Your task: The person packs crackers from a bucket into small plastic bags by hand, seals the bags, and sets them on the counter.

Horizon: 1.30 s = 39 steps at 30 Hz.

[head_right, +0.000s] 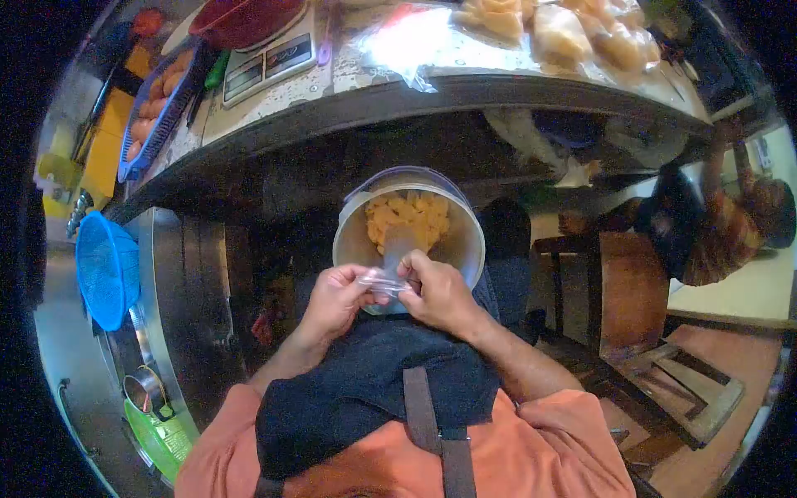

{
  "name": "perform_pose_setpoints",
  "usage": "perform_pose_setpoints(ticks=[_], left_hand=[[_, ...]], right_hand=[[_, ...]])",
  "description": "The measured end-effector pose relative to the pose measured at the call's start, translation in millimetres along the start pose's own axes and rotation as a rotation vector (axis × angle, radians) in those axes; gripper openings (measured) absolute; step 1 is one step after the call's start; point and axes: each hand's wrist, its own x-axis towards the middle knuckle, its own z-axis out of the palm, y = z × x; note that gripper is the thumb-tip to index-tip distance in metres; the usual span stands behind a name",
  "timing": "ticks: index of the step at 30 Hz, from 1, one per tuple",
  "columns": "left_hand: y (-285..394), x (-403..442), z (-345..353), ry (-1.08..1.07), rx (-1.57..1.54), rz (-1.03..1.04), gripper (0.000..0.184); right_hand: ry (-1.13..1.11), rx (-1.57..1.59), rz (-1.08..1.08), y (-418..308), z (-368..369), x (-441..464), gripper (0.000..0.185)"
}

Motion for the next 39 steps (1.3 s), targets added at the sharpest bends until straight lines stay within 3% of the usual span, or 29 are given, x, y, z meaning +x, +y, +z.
perform_pose_setpoints(ticks=[4, 7, 8, 11, 14, 16, 18, 21, 22, 25, 28, 31, 32, 34, 37, 39], left_hand=[[-8, -7, -14, -0.237, -0.434, -0.077, 0.022], [-24, -2, -25, -0.280, -0.485, -0.063, 0.019], [-29, 0, -29, -0.272, -0.472, -0.056, 0.017], [-20, 1, -25, -0.201, -0.033, 0.077, 0.012], [-9, -5, -11, -0.074, 0.167, 0.124, 0.016], [-12, -7, -10, -0.027, 0.229, 0.171, 0.018], [-16, -6, -11, 0.006, 0.225, 0.214, 0.018], [-15, -11, -11, 0.036, 0.239, 0.216, 0.018], [-15, -9, -14, 0.025, 0.247, 0.192, 0.019], [-16, -6, -19, 0.000, 0.198, 0.143, 0.023], [-14, 0, -12, -0.045, 0.058, 0.164, 0.031], [-11, 7, -9, -0.084, 0.004, 0.206, 0.038], [-8, 8, -6, -0.071, 0.010, 0.225, 0.040], [-7, 13, -4, -0.038, 0.023, 0.260, 0.043], [-12, 23, -2, -0.028, 0.037, 0.297, 0.046], [-13, 28, 3, -0.070, 0.036, 0.308, 0.048]], right_hand=[[-0.076, 0.052, 0.090, 21, -1, 11, 0.023], [-0.474, 0.309, 0.163, 44, -10, 35, 0.031], [-0.428, 0.159, 0.149, 46, -10, 43, 0.042], [-0.305, -0.353, 0.041, 47, -1, 75, 0.059], [-0.602, -0.588, 0.308, 52, 9, 128, 0.072], [-0.582, -0.647, 0.408, 72, 26, 141, 0.073], [-0.553, -0.588, 0.417, 173, 81, 146, 0.069], [-0.600, -0.634, 0.239, 133, 80, 108, 0.042], [-0.512, -0.616, 0.220, 145, 99, 108, 0.040], [-0.695, -0.582, 0.334, 151, 108, 125, 0.040], [-0.633, -0.700, 0.199, 131, 89, 113, 0.035], [-0.523, -0.562, 0.322, 121, 67, 121, 0.033], [-0.594, -0.500, 0.154, 119, 49, 116, 0.031], [-0.162, -0.324, 0.134, 91, 13, 83, 0.029], [-0.125, 0.495, 0.440, 26, -37, 43, 0.031], [-0.148, 0.850, 0.512, 16, -50, 32, 0.029]])
